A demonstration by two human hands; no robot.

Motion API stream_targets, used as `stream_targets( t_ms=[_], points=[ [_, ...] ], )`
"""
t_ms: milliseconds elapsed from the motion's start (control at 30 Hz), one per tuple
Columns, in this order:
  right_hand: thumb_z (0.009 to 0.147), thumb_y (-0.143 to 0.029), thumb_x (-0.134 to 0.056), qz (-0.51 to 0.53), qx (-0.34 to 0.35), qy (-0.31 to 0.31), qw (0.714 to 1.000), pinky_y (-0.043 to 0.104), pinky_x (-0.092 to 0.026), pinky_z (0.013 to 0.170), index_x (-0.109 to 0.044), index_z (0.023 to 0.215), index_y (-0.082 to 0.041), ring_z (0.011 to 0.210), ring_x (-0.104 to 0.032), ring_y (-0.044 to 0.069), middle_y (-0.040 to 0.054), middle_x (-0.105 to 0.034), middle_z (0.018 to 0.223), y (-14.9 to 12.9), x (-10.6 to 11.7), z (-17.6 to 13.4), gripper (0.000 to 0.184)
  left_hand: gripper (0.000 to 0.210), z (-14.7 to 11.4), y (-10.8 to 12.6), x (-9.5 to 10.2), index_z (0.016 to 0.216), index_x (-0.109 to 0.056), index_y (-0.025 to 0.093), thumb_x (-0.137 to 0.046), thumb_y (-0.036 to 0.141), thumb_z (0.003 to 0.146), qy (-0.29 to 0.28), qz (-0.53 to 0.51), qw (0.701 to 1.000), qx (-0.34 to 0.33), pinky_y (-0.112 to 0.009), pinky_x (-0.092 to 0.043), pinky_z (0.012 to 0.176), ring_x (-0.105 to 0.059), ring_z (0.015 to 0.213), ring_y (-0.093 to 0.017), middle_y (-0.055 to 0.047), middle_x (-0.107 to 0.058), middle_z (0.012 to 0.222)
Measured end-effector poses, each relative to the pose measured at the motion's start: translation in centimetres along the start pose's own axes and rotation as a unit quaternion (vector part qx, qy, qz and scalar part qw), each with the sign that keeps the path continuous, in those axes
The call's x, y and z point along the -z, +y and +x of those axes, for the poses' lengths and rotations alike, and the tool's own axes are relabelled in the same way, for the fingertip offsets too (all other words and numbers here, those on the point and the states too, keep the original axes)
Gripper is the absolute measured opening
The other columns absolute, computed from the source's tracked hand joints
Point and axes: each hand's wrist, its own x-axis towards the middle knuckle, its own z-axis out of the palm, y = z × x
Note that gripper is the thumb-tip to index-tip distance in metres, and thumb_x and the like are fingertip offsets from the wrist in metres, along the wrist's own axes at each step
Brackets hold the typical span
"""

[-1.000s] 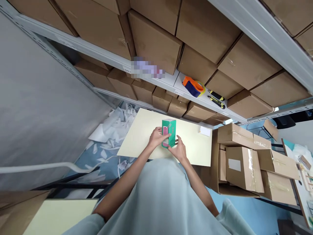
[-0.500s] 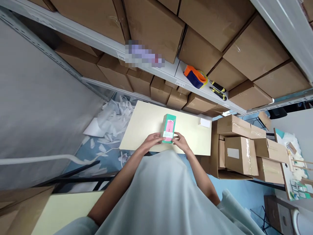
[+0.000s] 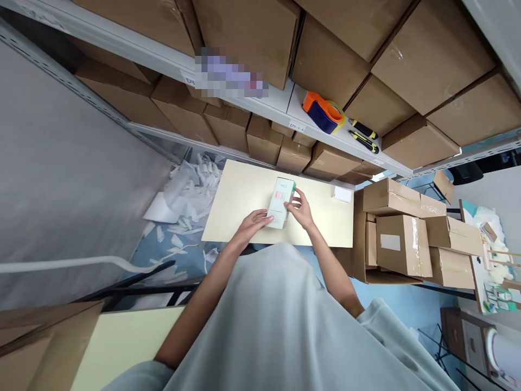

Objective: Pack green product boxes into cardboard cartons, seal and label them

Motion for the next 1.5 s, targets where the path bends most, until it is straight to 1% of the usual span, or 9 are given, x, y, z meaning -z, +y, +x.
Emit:
stream_targets(
  t_ms=[200, 300, 433, 567, 667, 900, 1133, 1333, 1500],
  points=[
    [0.084, -0.055, -0.090, 0.106, -0.001, -0.088, 0.990, 0.042, -0.068, 0.098, -0.056, 0.162, -0.035, 0.116, -0.078, 0.026, 0.0088, -0.074, 0.139, 0.0, 1.9, -1.6, 0.088, 0.083, -0.9, -0.3, 1.2, 0.117, -0.080, 0.020, -0.107, 0.063, 0.051, -0.109, -0.054, 0.989, 0.086, -0.053, -0.063, 0.111, -0.079, 0.124, -0.039, -0.016, -0.086, 0.121],
    [0.085, -0.057, -0.090, 0.104, 0.002, -0.098, 0.990, 0.045, -0.067, 0.102, -0.056, 0.163, -0.034, 0.120, -0.077, 0.028, 0.0105, -0.074, 0.143, 0.1, 2.2, -1.8, 0.088, 0.084, -1.1, -0.7, 0.3, 0.114, -0.079, 0.020, -0.110, 0.058, 0.046, -0.070, -0.022, 0.995, 0.069, -0.052, -0.063, 0.109, -0.081, 0.117, -0.038, -0.013, -0.087, 0.110],
    [0.079, -0.060, -0.096, 0.065, -0.007, -0.041, 0.997, 0.047, -0.065, 0.106, -0.049, 0.168, -0.030, 0.122, -0.076, 0.030, 0.0143, -0.070, 0.147, 0.7, 1.5, -1.6, 0.104, 0.082, -0.6, -1.1, -1.1, 0.112, -0.076, 0.021, -0.107, 0.059, 0.047, 0.013, 0.040, 0.998, 0.041, -0.048, -0.064, 0.103, -0.082, 0.106, -0.035, -0.009, -0.086, 0.102],
    [0.077, -0.058, -0.099, -0.015, -0.045, 0.022, 0.999, 0.049, -0.064, 0.108, -0.036, 0.176, -0.030, 0.120, -0.077, 0.031, 0.0141, -0.072, 0.145, 1.2, -0.3, -1.6, 0.121, 0.075, -0.5, -1.3, -2.4, 0.114, -0.071, 0.022, -0.102, 0.056, 0.054, 0.103, 0.159, 0.982, -0.011, -0.047, -0.062, 0.106, -0.078, 0.113, -0.034, -0.011, -0.081, 0.120],
    [0.077, -0.054, -0.099, -0.037, -0.045, 0.050, 0.997, 0.049, -0.063, 0.111, -0.039, 0.174, -0.031, 0.123, -0.075, 0.030, 0.0118, -0.073, 0.143, 1.5, -1.1, -1.7, 0.116, 0.079, -1.0, -1.4, -2.9, 0.114, -0.070, 0.022, -0.104, 0.056, 0.051, 0.133, 0.199, 0.969, -0.060, -0.049, -0.061, 0.110, -0.075, 0.122, -0.036, -0.014, -0.075, 0.134],
    [0.079, -0.052, -0.095, 0.137, -0.034, -0.063, 0.988, 0.038, -0.069, 0.091, -0.046, 0.171, -0.037, 0.107, -0.081, 0.024, 0.0067, -0.075, 0.135, 1.7, 0.9, -2.4, 0.105, 0.082, -2.2, -1.7, 0.1, 0.131, -0.072, 0.024, -0.101, 0.066, 0.066, -0.024, -0.052, 0.997, 0.052, -0.051, -0.066, 0.108, -0.077, 0.129, -0.034, -0.015, -0.078, 0.141],
    [0.080, -0.056, -0.095, 0.141, -0.015, -0.122, 0.982, 0.045, -0.068, 0.100, -0.048, 0.170, -0.036, 0.112, -0.079, 0.027, 0.0069, -0.076, 0.138, 1.7, 1.3, -2.7, 0.103, 0.087, -2.7, -1.4, 0.7, 0.127, -0.080, 0.020, -0.107, 0.062, 0.056, -0.101, -0.021, 0.993, 0.063, -0.053, -0.063, 0.113, -0.079, 0.124, -0.038, -0.016, -0.086, 0.123],
    [0.081, -0.056, -0.097, 0.075, -0.028, -0.051, 0.995, 0.046, -0.063, 0.112, -0.046, 0.173, -0.030, 0.123, -0.075, 0.027, 0.0117, -0.068, 0.146, 1.9, 0.3, -2.2, 0.108, 0.093, -2.4, -1.4, -0.8, 0.128, -0.078, 0.018, -0.106, 0.065, 0.052, -0.012, 0.007, 0.999, 0.042, -0.052, -0.063, 0.111, -0.081, 0.116, -0.037, -0.012, -0.086, 0.110],
    [0.077, -0.055, -0.099, -0.007, -0.030, 0.018, 0.999, 0.050, -0.061, 0.115, -0.041, 0.175, -0.034, 0.134, -0.069, 0.033, 0.0123, -0.064, 0.155, 1.9, -1.5, -2.6, 0.115, 0.078, -2.0, -1.8, -2.9, 0.122, -0.074, 0.021, -0.103, 0.055, 0.059, 0.097, 0.104, 0.989, -0.034, -0.052, -0.066, 0.104, -0.076, 0.120, -0.036, -0.014, -0.077, 0.130]
  ],
)
